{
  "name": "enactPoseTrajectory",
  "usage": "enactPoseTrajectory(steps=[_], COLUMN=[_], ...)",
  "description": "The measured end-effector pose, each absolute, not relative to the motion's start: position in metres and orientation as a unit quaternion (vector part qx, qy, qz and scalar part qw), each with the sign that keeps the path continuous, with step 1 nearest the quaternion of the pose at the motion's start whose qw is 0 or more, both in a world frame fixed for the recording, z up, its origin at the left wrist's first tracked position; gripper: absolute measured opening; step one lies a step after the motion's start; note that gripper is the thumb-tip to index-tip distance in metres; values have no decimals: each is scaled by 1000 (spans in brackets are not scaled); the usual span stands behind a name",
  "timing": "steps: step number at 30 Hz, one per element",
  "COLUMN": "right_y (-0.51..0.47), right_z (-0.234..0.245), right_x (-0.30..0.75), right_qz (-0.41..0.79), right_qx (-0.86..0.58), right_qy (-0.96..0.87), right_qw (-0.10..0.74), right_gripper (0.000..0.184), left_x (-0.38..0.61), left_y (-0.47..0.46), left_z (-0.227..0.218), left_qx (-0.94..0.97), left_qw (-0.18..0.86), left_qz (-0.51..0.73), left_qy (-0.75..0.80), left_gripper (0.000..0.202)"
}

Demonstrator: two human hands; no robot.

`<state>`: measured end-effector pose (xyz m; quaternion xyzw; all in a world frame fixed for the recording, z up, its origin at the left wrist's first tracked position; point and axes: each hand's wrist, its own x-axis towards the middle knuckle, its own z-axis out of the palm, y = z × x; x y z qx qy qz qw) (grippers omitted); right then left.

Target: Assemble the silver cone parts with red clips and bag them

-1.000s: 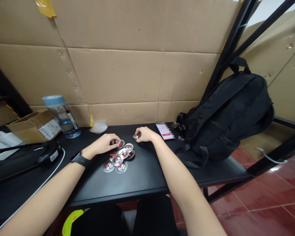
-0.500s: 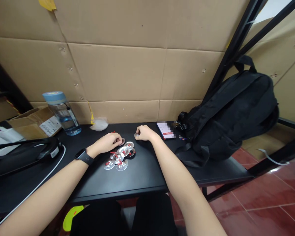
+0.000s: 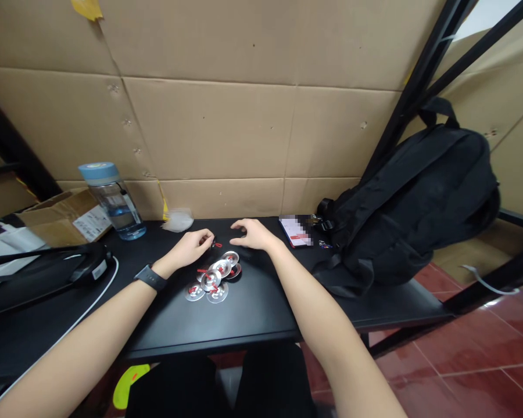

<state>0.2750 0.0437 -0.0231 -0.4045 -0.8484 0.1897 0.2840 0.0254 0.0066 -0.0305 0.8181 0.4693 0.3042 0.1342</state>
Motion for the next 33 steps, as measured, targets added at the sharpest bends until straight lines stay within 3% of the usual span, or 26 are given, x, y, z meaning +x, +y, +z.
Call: enactPoseTrajectory(steps=[3, 5, 8, 13, 18, 22, 27, 33], right_y=[31, 21, 12, 14, 32, 46, 56, 60], right_z=[-26, -28, -28, -29, -24, -16, -19, -23], right_x=[250, 236, 223, 223, 246, 278, 301, 306], right_qz=[311, 356, 356, 349, 266, 97, 138, 178], right_qx=[-327, -296, -310, -326, -365, -441, -496, -493], right_qy=[-820, -808, -796, -777, -787, -836, -829, -833], right_qw=[353, 364, 379, 411, 420, 313, 219, 175], right_gripper=[60, 55, 47, 49, 48, 41, 22, 22], left_x=[28, 31, 34, 30, 5, -18, -25, -17], left_y=[10, 9, 7, 8, 19, 25, 30, 29], left_z=[-34, -35, -32, -24, -21, -24, -33, -36], left_qx=[768, 730, 674, 647, 670, 733, 776, 791], left_qw=[236, 304, 384, 435, 325, 159, 114, 92], left_qz=[356, 391, 432, 443, 455, 405, 347, 332], left_qy=[477, 470, 459, 442, 488, 523, 514, 506], left_gripper=[18, 15, 10, 11, 13, 12, 12, 12])
